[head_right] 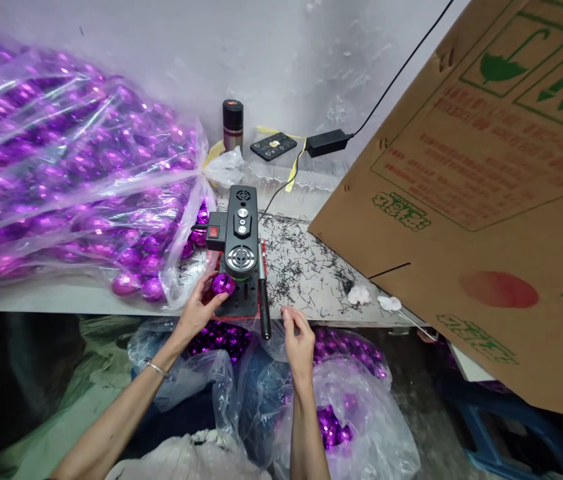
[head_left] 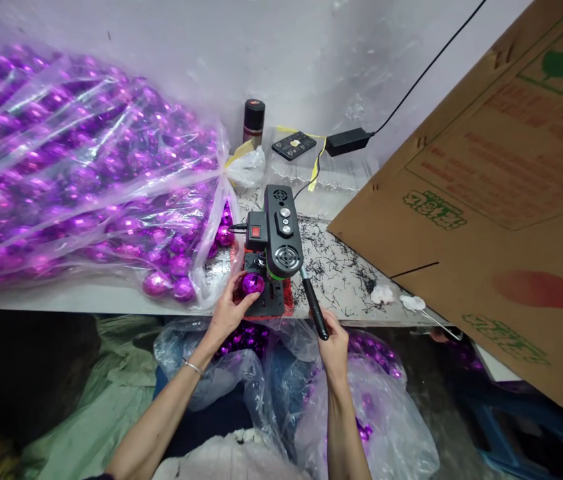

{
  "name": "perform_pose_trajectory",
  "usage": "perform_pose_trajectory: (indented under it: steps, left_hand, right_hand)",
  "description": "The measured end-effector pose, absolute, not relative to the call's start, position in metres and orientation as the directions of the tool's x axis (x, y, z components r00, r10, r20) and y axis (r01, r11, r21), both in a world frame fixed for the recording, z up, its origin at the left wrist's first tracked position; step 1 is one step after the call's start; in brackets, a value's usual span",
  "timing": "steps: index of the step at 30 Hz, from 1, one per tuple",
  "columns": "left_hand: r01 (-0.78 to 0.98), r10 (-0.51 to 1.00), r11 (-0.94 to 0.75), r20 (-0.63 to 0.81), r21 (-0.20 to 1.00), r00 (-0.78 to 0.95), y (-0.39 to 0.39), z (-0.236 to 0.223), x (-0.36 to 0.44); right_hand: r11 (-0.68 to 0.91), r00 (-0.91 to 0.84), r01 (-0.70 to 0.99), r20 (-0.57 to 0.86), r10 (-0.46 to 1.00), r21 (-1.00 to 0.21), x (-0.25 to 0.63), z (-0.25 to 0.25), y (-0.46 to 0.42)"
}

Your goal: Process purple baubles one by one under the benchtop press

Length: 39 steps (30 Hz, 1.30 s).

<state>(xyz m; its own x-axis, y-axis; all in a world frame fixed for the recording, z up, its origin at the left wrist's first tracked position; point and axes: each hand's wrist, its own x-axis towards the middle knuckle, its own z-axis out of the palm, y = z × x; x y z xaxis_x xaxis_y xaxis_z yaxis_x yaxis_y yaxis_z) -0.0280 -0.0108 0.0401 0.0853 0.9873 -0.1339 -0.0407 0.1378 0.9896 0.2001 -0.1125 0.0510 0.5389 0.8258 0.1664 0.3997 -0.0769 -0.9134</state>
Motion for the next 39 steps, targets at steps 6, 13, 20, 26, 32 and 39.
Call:
perform_pose_trajectory:
  steps: [6,13,20,26,32,39]
  left_hand:
    - [0.223,0.993,-0.052,0.027,0.974,0.113,-0.005,0.035,-0.022]
    - [0.414,0.947,-0.307,0.234,0.857,0.219,0.001,0.013,-0.013]
    - [0.456,0.889,-0.459,0.394,0.763,0.235,0.005,-0.008,-0.01]
    - [0.468,0.894,-0.448,0.393,0.762,0.217,0.002,-0.006,-0.009]
    - [0.441,0.882,-0.471,0.42,0.764,0.215,0.0,-0.005,-0.007]
    - [0.458,0.886,-0.464,0.409,0.758,0.221,-0.002,-0.003,-0.007]
  right_hand:
    - [-0.144,0.549,0.331,0.066,0.833,-0.933,0.189,0.035,-0.128]
    - [0.026,0.484,0.518,0.318,0.816,-0.855,0.185,0.05,-0.128]
    - [0.399,0.149,0.776,0.757,0.636,-0.488,0.17,0.099,-0.108]
    - [0.566,0.102,0.722,0.87,0.483,-0.399,0.152,0.133,-0.072]
    - [0.603,0.13,0.683,0.882,0.453,-0.411,0.137,0.117,-0.053]
    - [0.578,0.175,0.706,0.892,0.417,-0.409,0.135,0.087,-0.053]
